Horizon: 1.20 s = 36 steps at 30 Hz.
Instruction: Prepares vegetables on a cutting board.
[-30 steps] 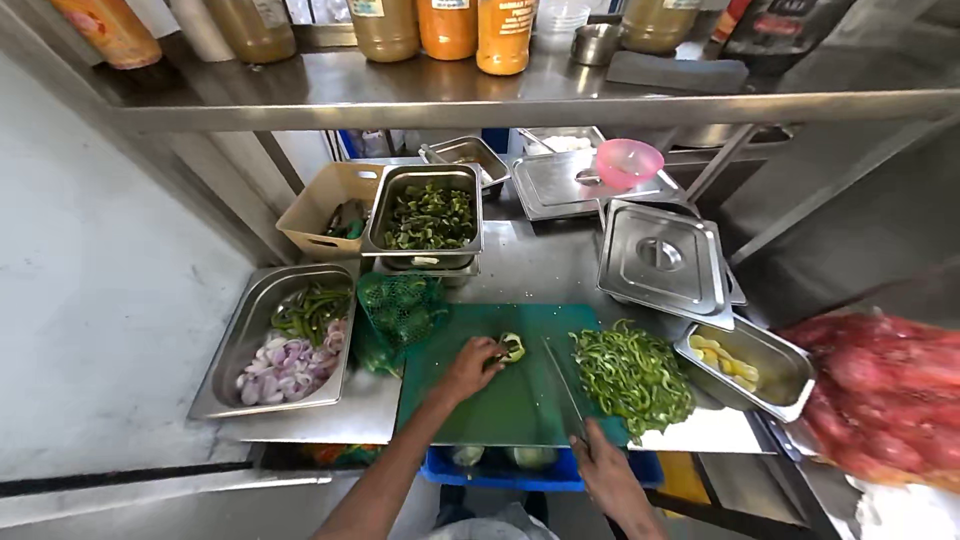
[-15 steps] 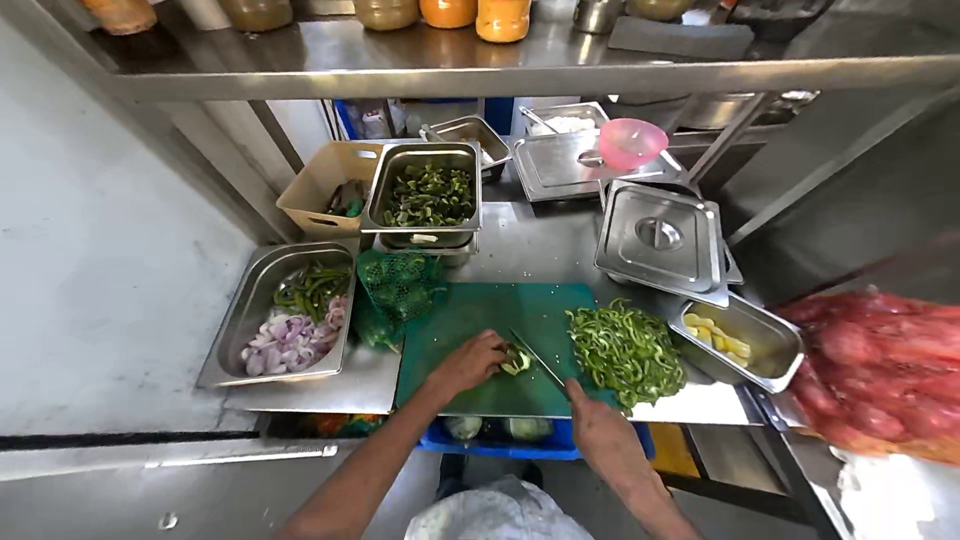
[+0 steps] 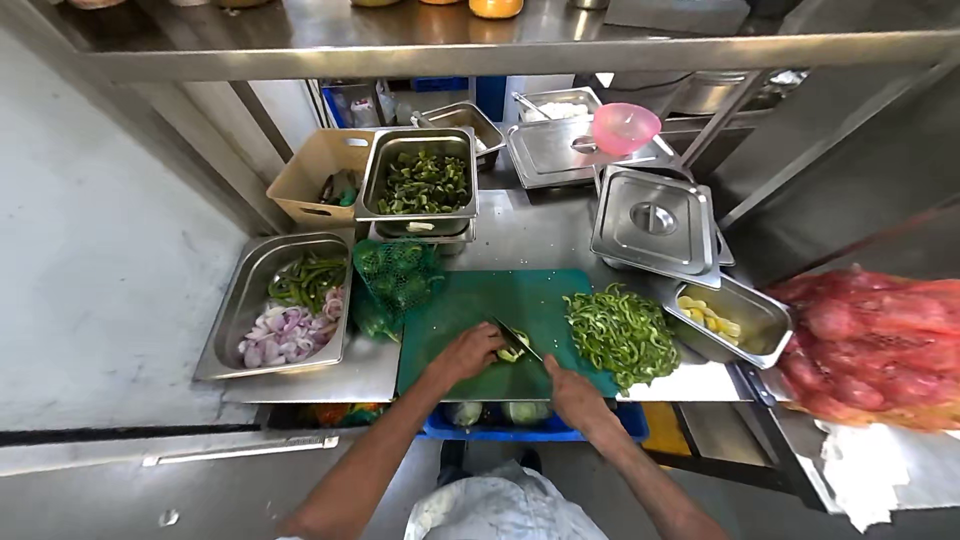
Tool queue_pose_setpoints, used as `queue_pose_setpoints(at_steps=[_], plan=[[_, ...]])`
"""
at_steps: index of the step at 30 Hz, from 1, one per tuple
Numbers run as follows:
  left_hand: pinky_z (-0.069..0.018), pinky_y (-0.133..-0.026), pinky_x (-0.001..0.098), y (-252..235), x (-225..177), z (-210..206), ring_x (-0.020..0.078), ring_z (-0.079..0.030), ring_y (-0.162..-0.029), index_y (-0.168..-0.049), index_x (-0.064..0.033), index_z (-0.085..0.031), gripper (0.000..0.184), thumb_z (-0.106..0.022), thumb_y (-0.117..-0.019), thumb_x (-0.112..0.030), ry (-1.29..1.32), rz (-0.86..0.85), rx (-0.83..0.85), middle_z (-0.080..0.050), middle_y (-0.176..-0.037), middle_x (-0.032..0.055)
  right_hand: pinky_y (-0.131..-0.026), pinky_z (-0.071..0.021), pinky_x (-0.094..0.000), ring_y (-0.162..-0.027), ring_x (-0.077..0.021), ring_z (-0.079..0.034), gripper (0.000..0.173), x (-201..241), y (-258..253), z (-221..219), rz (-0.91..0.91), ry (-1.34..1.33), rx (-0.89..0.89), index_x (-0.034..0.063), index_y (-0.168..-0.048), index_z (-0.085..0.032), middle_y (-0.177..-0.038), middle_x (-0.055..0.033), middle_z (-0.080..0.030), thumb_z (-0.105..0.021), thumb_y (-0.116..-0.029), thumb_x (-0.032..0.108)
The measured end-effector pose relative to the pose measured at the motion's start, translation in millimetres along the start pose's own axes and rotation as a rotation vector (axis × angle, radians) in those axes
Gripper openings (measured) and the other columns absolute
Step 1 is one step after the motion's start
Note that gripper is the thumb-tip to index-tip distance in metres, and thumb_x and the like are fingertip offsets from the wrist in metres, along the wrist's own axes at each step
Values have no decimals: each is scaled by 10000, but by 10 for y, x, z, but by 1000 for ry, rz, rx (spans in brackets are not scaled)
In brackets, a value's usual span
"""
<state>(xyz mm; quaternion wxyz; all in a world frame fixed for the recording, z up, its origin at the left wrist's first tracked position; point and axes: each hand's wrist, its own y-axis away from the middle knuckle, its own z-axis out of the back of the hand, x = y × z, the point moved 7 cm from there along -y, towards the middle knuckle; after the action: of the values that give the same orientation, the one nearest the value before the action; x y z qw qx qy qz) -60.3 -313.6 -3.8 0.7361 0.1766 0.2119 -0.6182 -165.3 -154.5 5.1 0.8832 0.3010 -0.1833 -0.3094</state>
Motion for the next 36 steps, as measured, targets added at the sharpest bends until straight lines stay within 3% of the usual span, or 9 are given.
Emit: queue_pose_setpoints(at_steps=[8, 13, 17, 20, 22, 24, 28, 32, 36], plan=[[-528, -1039, 381, 123, -77, 44, 236, -646, -1152, -1019, -81, -785, 128, -666, -977, -100, -51, -52, -79, -713, -1139, 78, -859, -565, -582, -1062, -435, -692, 558, 172, 473, 234, -29, 109, -19, 211, -1564, -358, -1124, -226, -698, -449, -1030, 78], [-514, -1057, 365, 121, -6, -43, 228, -658, -1148, -1024, -62, -779, 155, -628, -995, -77, -54, -104, -60, -729, -1115, 78, -877, -573, -578, -1080, -426, -693, 570, 250, 112, -122, 9, 76, -10, 187, -1559, -332, -1164, -227, -685, -456, -1022, 39], [-520, -1045, 349, 216, 9, -17, 206, -642, -1147, -992, -95, -782, 130, -655, -987, -122, -60, -119, -149, -719, -1104, 48, -927, -545, -587, -1099, -422, -678, 463, 179, 94, 23, 84, -37, 20, 163, -1544, -355, -1172, -233, -676, -429, -1090, 211], [-481, -1110, 355, 270, 10, -48, 212, -586, -1266, -992, -95, -778, 128, -678, -980, -174, -47, -106, -176, -679, -1241, 60, -894, -558, -557, -1029, -383, -698, 396, 45, 208, 157, 95, -125, -69, 146, -1480, -401, -1089, -196, -687, -414, -1102, 263], [-390, -1211, 375, 255, -2, -103, 215, -468, -1432, -1003, -90, -771, 139, -689, -971, -197, -21, -99, -166, -617, -1407, 60, -909, -554, -559, -1053, -397, -693, 408, -61, 198, 123, 30, -116, -64, 136, -1486, -397, -1114, -207, -686, -430, -1096, 251], [-343, -1243, 380, 175, -16, -163, 212, -407, -1486, -1020, -78, -762, 140, -703, -965, -193, 39, -109, -167, -589, -1460, 55, -934, -545, -568, -1100, -413, -680, 456, -166, 114, 5, -29, -85, -40, 142, -1529, -373, -1164, -225, -681, -433, -1088, 237], [-488, -1105, 358, -23, -76, -200, 202, -620, -1230, -1020, -87, -762, 141, -727, -942, -199, 65, -129, -210, -712, -1197, 60, -915, -553, -564, -1087, -406, -688, 460, -222, 63, -29, -62, -75, -76, 158, -1538, -362, -1155, -220, -686, -424, -1089, 240], [-535, -1022, 379, -109, -117, -200, 229, -651, -1131, -1017, -84, -761, 178, -728, -930, -235, 38, -57, -187, -715, -1094, 83, -882, -562, -556, -1053, -402, -699, 434, -102, 352, 188, -85, -35, -129, 177, -1525, -394, -1112, -206, -698, -404, -1094, 228], [-533, -1028, 391, -128, -148, -191, 246, -647, -1139, -1054, -71, -762, 222, -743, -923, -249, 42, 22, -125, -707, -1114, 98, -878, -565, -560, -1063, -419, -694, 500, 38, 579, 244, -114, 56, -57, 197, -1550, -379, -1126, -218, -698, -418, -1056, 127]])
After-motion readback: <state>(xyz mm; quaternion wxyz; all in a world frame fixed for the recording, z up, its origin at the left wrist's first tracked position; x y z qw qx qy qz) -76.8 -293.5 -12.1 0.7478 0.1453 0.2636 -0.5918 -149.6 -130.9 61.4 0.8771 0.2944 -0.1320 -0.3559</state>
